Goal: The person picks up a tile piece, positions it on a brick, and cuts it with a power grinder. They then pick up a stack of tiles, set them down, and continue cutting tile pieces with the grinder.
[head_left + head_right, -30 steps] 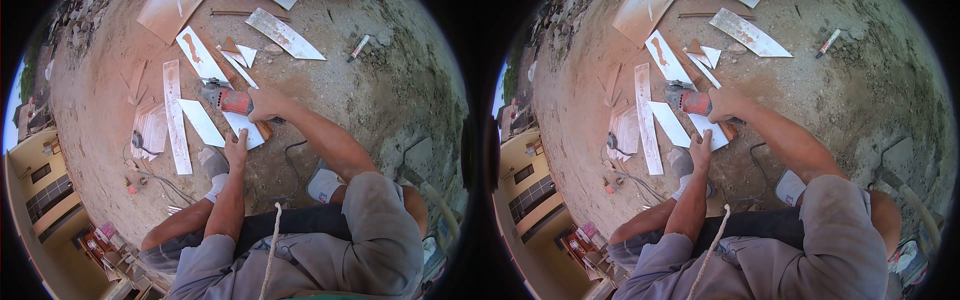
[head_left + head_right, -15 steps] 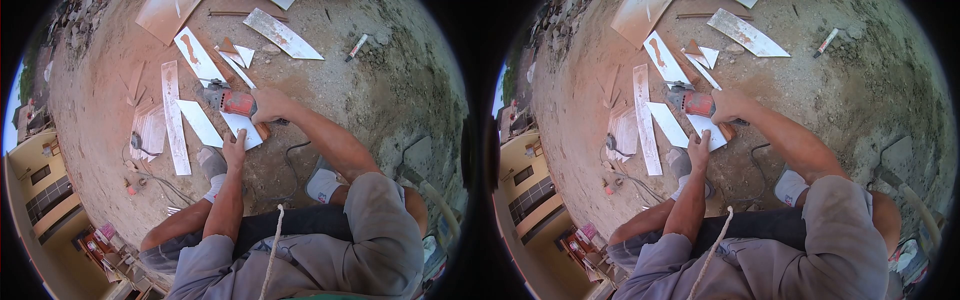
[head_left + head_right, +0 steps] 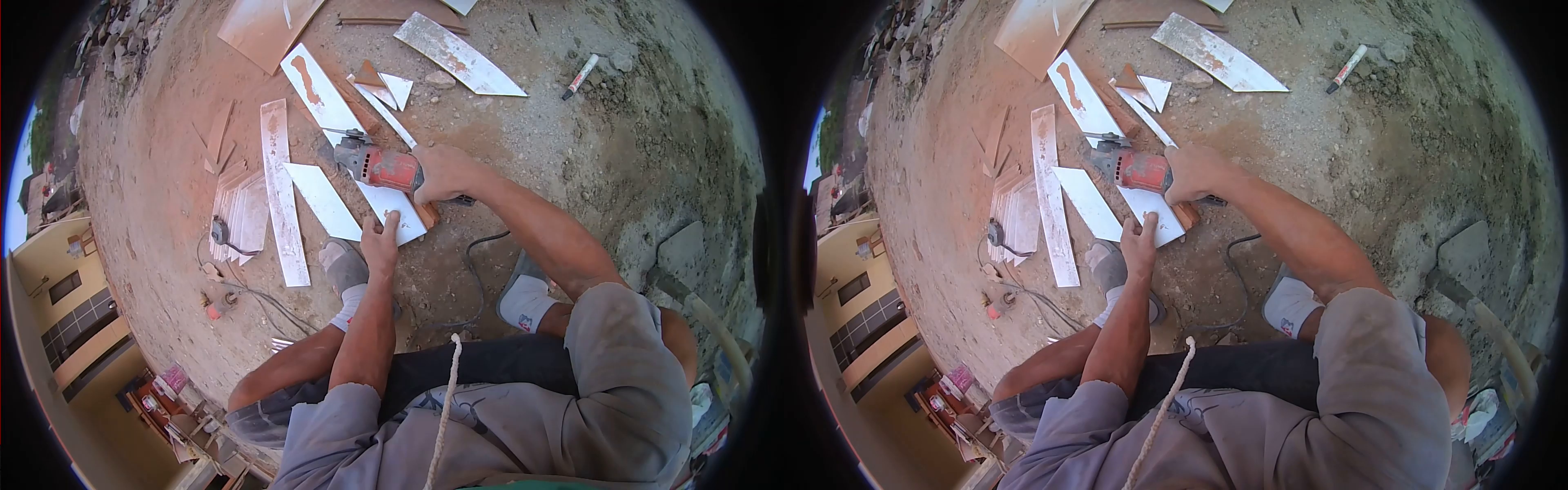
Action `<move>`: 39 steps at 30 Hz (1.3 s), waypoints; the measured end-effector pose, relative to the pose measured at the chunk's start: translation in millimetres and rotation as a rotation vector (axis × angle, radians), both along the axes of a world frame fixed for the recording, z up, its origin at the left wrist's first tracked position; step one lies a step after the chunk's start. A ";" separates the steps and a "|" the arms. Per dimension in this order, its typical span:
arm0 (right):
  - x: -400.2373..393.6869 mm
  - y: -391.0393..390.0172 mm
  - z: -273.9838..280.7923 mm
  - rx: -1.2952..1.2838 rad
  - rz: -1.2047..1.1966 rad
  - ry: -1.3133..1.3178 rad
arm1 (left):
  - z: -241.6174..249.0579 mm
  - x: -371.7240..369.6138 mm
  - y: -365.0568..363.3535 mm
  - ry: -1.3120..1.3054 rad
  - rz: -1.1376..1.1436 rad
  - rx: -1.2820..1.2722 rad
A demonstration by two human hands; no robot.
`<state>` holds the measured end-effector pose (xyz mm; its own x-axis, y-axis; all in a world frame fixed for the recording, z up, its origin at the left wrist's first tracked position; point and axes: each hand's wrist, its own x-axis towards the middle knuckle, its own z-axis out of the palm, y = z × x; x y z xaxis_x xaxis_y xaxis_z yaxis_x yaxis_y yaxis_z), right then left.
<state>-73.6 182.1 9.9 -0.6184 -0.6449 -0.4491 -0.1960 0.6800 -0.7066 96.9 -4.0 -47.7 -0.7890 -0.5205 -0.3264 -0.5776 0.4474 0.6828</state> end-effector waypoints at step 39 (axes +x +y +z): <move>-2.3 5.1 -8.3 0.003 0.009 -0.029 | 13.0 -7.5 -7.2 -0.015 -0.185 -0.012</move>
<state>-75.9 187.1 1.5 -0.5989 -0.6491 -0.4691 -0.1815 0.6805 -0.7099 89.4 -11.2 -34.7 -0.8670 -0.3707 -0.3330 -0.4943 0.5554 0.6687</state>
